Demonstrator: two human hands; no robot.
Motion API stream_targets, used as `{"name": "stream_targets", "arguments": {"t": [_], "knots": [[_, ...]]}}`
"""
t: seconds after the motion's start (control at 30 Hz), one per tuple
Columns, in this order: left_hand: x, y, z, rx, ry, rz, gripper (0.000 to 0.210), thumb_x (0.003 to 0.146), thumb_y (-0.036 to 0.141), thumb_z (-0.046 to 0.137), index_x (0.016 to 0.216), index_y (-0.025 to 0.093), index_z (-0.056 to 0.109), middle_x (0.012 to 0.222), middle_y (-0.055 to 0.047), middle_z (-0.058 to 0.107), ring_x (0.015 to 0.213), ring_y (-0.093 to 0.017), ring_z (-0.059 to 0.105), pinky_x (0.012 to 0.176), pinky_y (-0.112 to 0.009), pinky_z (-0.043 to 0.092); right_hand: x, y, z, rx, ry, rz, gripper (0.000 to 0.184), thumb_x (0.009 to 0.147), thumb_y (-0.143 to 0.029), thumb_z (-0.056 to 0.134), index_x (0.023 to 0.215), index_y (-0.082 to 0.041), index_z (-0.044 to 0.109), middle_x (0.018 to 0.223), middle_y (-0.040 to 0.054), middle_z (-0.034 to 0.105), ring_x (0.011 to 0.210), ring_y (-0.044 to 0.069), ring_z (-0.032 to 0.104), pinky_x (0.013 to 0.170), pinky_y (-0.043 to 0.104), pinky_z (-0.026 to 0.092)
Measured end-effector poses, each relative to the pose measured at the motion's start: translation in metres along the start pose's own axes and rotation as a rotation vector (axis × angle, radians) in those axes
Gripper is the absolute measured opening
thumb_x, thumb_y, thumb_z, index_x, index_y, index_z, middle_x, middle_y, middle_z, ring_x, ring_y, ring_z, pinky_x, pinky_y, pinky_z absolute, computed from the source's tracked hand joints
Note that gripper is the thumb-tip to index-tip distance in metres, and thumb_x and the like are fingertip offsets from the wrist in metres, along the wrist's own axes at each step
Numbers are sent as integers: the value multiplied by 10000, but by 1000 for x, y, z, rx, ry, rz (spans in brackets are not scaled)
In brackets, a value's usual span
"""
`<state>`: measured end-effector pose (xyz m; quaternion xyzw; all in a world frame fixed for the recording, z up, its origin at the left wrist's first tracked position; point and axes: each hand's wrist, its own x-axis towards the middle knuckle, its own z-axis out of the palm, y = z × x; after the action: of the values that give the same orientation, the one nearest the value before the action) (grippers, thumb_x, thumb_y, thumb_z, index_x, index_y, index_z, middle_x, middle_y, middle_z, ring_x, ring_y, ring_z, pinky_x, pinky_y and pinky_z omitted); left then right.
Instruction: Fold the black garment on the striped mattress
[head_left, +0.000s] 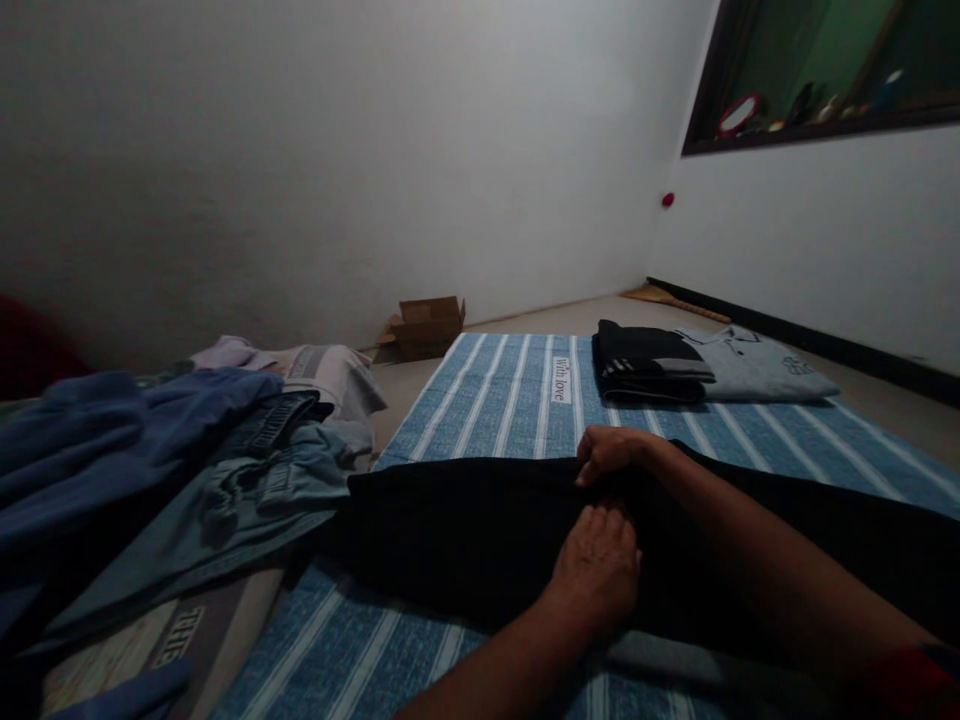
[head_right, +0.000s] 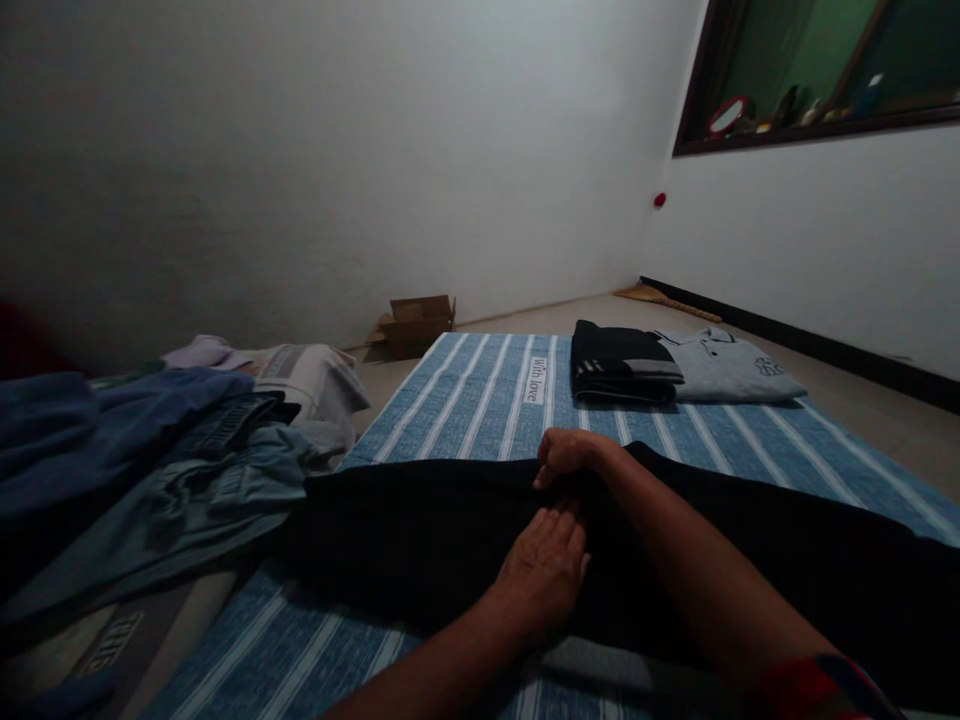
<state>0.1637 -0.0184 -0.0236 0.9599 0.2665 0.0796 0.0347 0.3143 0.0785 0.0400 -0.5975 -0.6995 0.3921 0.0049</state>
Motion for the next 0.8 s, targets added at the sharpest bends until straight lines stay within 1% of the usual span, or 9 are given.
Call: {"name": "stream_targets", "arguments": {"t": [0.07, 0.17, 0.23, 0.37, 0.5, 0.6, 0.67, 0.73, 0.8], "knots": [[0, 1, -1, 12, -4, 11, 483, 964, 308, 219, 1321, 58, 430, 1383, -165, 446, 1296, -265, 379, 1087, -396, 297, 1, -3, 0, -9, 40, -9, 286, 546, -321, 705, 479, -171, 470, 463, -66, 385, 507, 89, 362, 484, 231, 261], [-1, 1, -2, 26, -5, 44, 488, 963, 290, 209, 1321, 36, 423, 1383, -179, 439, 1318, -268, 346, 1103, -400, 267, 4, -5, -3, 0, 172, -42, 208, 638, -318, 631, 570, -169, 504, 527, -67, 409, 534, 83, 367, 496, 223, 260], [-1, 1, -2, 13, 6, 46, 484, 963, 297, 216, 1341, 59, 404, 1416, -162, 405, 1341, -257, 307, 1117, -401, 239, 7, -5, -2, 0, 218, -53, 183, 650, -306, 622, 599, -167, 515, 542, -68, 417, 545, 83, 373, 504, 221, 263], [-2, -1, -1, -45, 15, -48, 514, 951, 403, 272, 1388, 145, 355, 1481, -145, 302, 1375, -275, 229, 1113, -452, 235, 9, 0, 4, -11, 203, -47, 217, 611, -298, 664, 559, -165, 500, 503, -72, 403, 546, 89, 388, 506, 222, 267], [-2, -3, 2, -82, -13, -93, 593, 932, 490, 262, 1418, 152, 304, 1497, -171, 250, 1393, -308, 164, 1107, -516, 197, 8, 1, 4, -24, 192, -48, 229, 628, -340, 672, 582, -161, 538, 510, -68, 413, 548, 90, 398, 498, 216, 280], [0, -3, 2, -97, -35, -104, 620, 931, 503, 230, 1419, 129, 303, 1495, -180, 253, 1394, -307, 161, 1108, -520, 184, 7, 0, -1, -44, 183, -40, 299, 760, -413, 557, 631, -147, 599, 536, -40, 467, 537, 95, 422, 491, 219, 302], [0, -3, 2, -108, -53, -105, 624, 932, 502, 220, 1424, 125, 294, 1502, -181, 236, 1399, -308, 140, 1109, -525, 176, 8, 1, -3, -72, 202, -17, 374, 842, -404, 444, 681, -132, 642, 570, -14, 521, 553, 103, 459, 509, 222, 329], [0, -3, 0, -120, -67, -101, 624, 933, 498, 217, 1432, 128, 277, 1511, -180, 212, 1404, -308, 115, 1110, -529, 170, 11, 2, -4, -117, 211, 10, 308, 829, -328, 473, 732, -123, 681, 635, 9, 591, 610, 116, 517, 552, 216, 362], [0, -3, -2, -129, -78, -104, 621, 934, 490, 222, 1438, 131, 264, 1514, -176, 204, 1405, -309, 106, 1109, -534, 168, 13, 3, -4, -167, 197, 37, 180, 755, -241, 565, 779, -138, 711, 712, 21, 646, 681, 131, 568, 589, 204, 385]]}}
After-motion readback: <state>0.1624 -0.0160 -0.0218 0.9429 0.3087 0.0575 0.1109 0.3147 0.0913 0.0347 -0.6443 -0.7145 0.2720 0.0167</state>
